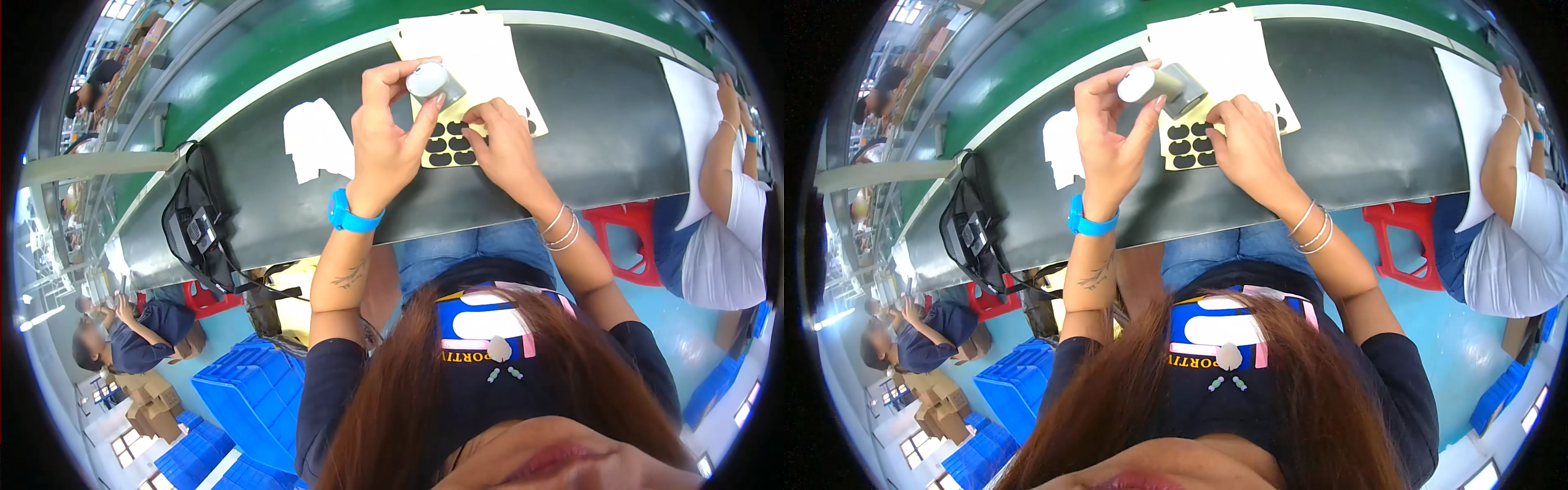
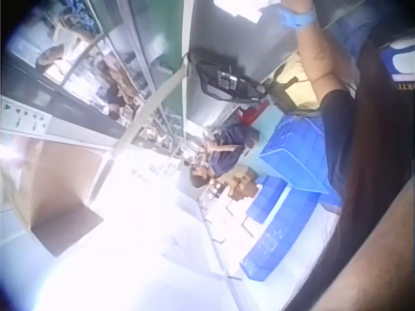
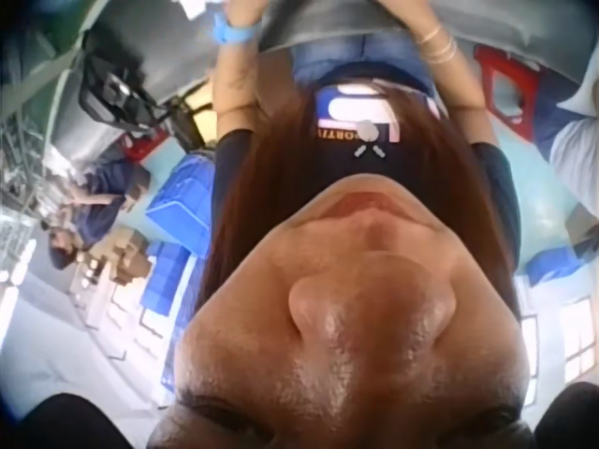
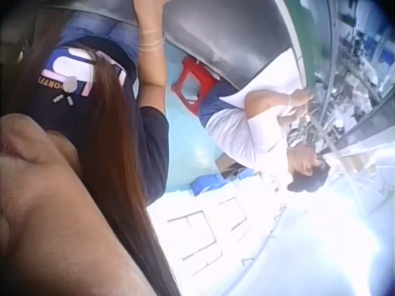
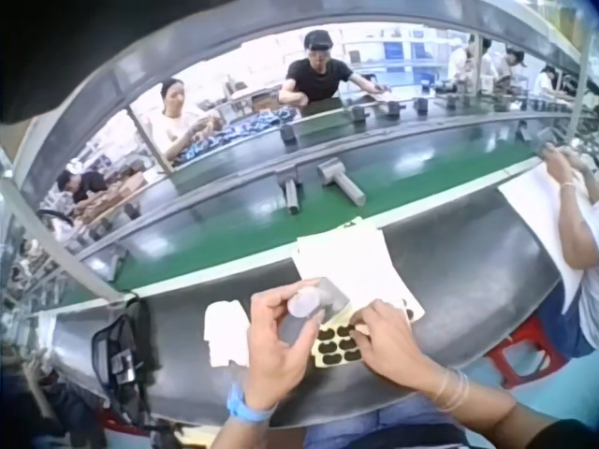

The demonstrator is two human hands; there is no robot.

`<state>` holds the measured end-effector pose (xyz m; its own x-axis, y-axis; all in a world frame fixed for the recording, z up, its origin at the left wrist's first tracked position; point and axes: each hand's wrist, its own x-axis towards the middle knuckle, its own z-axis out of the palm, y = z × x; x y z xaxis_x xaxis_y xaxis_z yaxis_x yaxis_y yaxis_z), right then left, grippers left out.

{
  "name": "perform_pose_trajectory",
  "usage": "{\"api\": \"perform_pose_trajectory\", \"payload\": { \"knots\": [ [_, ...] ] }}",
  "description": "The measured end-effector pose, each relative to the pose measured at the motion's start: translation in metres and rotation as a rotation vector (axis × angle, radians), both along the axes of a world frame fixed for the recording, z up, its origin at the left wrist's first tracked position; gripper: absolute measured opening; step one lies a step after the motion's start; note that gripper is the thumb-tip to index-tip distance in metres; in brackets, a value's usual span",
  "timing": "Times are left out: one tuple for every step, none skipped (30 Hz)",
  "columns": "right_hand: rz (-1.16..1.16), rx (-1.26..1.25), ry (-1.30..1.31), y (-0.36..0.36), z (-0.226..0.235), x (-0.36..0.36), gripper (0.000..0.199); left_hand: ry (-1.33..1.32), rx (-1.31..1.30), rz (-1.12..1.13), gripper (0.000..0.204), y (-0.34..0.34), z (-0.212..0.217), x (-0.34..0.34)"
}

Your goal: Applying small circular stickers to grey cylindrical components at a manual assembly station.

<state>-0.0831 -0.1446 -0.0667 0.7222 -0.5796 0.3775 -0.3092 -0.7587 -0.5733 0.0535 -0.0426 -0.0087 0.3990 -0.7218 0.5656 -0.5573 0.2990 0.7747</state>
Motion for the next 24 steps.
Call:
{"api": "perform_pose_trajectory", "payload": {
  "knots": [
    [0.034,0.071,0.005,-0.003,-0.002,-0.001,0.012,0.007,-0.019,-0.008,0.039,0.0,-0.001,-0.001],
    [0.068,0.141,0.01,-0.004,-0.004,-0.001,0.012,0.02,-0.028,-0.014,0.039,0.0,-0.001,-0.001],
    [0.07,0.143,0.011,-0.003,-0.004,0.0,0.012,0.021,-0.026,-0.012,0.039,0.0,-0.002,0.0],
    [0.032,0.161,-0.044,-0.001,-0.003,0.001,0.013,0.042,-0.028,-0.006,0.039,0.0,-0.003,0.001],
    [-0.007,0.178,-0.099,0.0,-0.002,0.002,0.013,0.064,-0.029,0.0,0.039,0.0,-0.003,0.002],
    [-0.009,0.179,-0.098,0.0,-0.001,0.003,0.013,0.066,-0.028,-0.002,0.039,-0.001,-0.003,0.003],
    [-0.008,0.119,-0.036,0.0,0.0,0.004,0.013,0.072,-0.027,0.001,0.039,-0.001,-0.003,0.004],
    [-0.007,0.058,0.027,0.0,0.001,0.004,0.013,0.079,-0.027,0.004,0.039,-0.002,-0.003,0.004],
    [-0.01,0.058,0.028,0.0,0.001,0.004,0.013,0.08,-0.027,0.002,0.039,-0.002,-0.003,0.004],
    [0.024,0.033,-0.011,-0.001,0.0,0.003,0.012,0.079,-0.024,0.007,0.039,-0.003,-0.003,0.004],
    [0.057,0.009,-0.049,-0.001,0.0,0.003,0.011,0.078,-0.021,0.011,0.039,-0.004,-0.003,0.003],
    [0.058,0.009,-0.05,0.0,0.004,0.0,0.011,0.076,-0.021,0.012,0.039,-0.004,-0.004,0.003],
    [0.106,0.054,-0.084,0.001,0.014,-0.005,0.01,0.13,-0.046,0.018,0.037,-0.005,-0.005,0.001],
    [0.154,0.099,-0.118,0.003,0.025,-0.011,0.008,0.184,-0.072,0.024,0.036,-0.005,-0.005,0.001],
    [0.159,0.099,-0.119,0.006,0.038,-0.019,0.008,0.183,-0.073,0.028,0.036,-0.003,-0.004,0.0],
    [0.166,0.27,-0.164,0.01,0.054,-0.028,0.009,0.176,-0.049,-0.017,0.037,0.0,-0.004,-0.001],
    [0.177,0.445,-0.208,0.013,0.066,-0.035,0.009,0.168,-0.023,-0.058,0.038,0.006,-0.003,-0.003],
    [0.18,0.448,-0.204,0.014,0.075,-0.041,0.009,0.186,-0.035,-0.062,0.038,0.008,-0.003,-0.007],
    [0.195,0.419,-0.278,0.014,0.083,-0.048,0.011,0.191,-0.034,-0.064,0.038,0.009,-0.001,-0.009],
    [0.21,0.389,-0.351,0.014,0.089,-0.052,0.013,0.056,-0.028,-0.005,0.036,0.011,0.002,-0.012],
    [0.204,0.39,-0.348,0.013,0.093,-0.055,0.013,-0.078,-0.022,0.05,0.035,0.011,0.004,-0.014],
    [0.22,0.367,-0.374,0.013,0.097,-0.057,0.017,-0.117,-0.014,0.102,0.035,0.011,0.006,-0.017],
    [0.237,0.344,-0.401,0.013,0.098,-0.059,0.022,-0.115,-0.012,0.101,0.035,0.013,0.008,-0.02],
    [0.233,0.343,-0.397,0.014,0.1,-0.056,0.022,-0.083,0.008,0.075,0.036,0.015,0.011,-0.024]
  ]
}}
